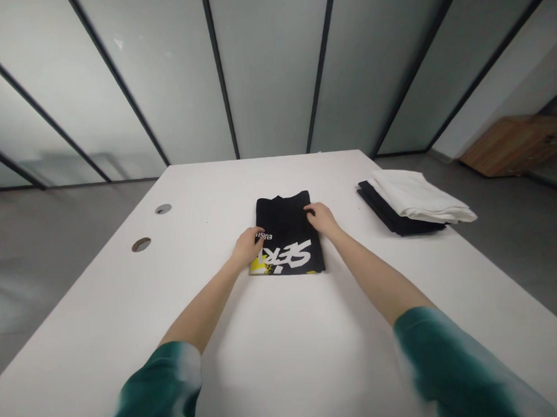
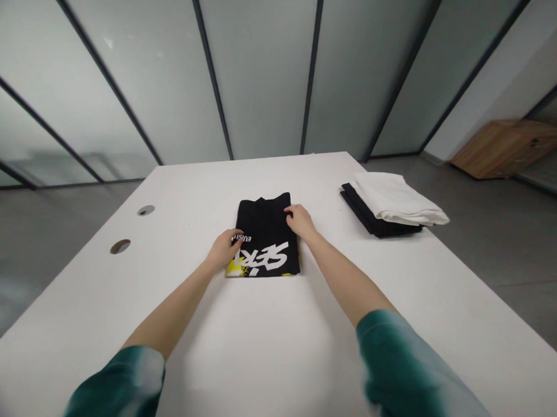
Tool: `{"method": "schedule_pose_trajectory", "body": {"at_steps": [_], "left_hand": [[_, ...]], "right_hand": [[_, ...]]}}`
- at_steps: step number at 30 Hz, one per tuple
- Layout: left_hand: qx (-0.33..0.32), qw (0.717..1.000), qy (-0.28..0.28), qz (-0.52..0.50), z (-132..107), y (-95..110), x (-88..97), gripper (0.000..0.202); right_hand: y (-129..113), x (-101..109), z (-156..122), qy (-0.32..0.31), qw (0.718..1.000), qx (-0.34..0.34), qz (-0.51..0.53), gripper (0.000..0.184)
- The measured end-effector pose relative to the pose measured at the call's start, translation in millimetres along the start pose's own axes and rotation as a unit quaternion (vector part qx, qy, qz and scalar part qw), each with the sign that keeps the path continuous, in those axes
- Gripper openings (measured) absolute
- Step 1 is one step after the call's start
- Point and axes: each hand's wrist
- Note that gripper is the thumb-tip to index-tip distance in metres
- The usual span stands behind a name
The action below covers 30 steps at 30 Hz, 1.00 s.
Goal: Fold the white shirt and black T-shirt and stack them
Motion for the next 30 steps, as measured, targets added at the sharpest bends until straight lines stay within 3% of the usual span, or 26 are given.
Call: {"method": "schedule_pose_trajectory", "body": {"at_steps": [5, 10, 13, 17, 23, 27, 30], "left_hand": [[-0.040, 0.998, 0.049, 0.013, -17.5, 1.6, 6.5, 0.030], [-0.178, 0.981, -0.066, 0.027, -51.3, 2.6, 21.5, 0.022], [-0.211, 0.974, -0.080, 0.037, -63.2, -1.7, 20.5, 0.027], [-0.215, 0.973, -0.077, 0.018, -67.1, -9.4, 14.5, 0.034], [-0.235, 0.970, -0.053, 0.038, -63.5, -17.2, 14.6, 0.035], [-0.222, 0.971, -0.053, 0.065, -61.8, -21.1, 14.0, 0.026], [-0.184, 0.979, -0.052, 0.068, -59.8, -20.5, 11.2, 0.026]], "right_hand": [[9.2, 13.4, -36.7, 0.023, 0.999, 0.037, -0.017, 0.043], [1.5, 22.6, -107.1, -0.006, 0.978, 0.199, 0.067, 0.018], [-3.6, 20.5, -130.6, -0.042, 0.967, 0.240, 0.070, 0.017], [-0.4, 18.5, -133.8, -0.061, 0.970, 0.230, 0.047, 0.025], [1.4, 19.4, -133.8, -0.066, 0.968, 0.241, -0.003, 0.057], [-5.5, 14.8, -136.2, -0.104, 0.961, 0.257, -0.026, 0.063], [-14.4, 11.6, -137.2, -0.127, 0.964, 0.226, -0.053, 0.063]]}}
Point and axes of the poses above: each hand's wrist, its own z-axis towards the middle knuckle, its own x-axis out of the back of the hand, y = z × x, and after that the axes turned 1 degree about -y, right-handed
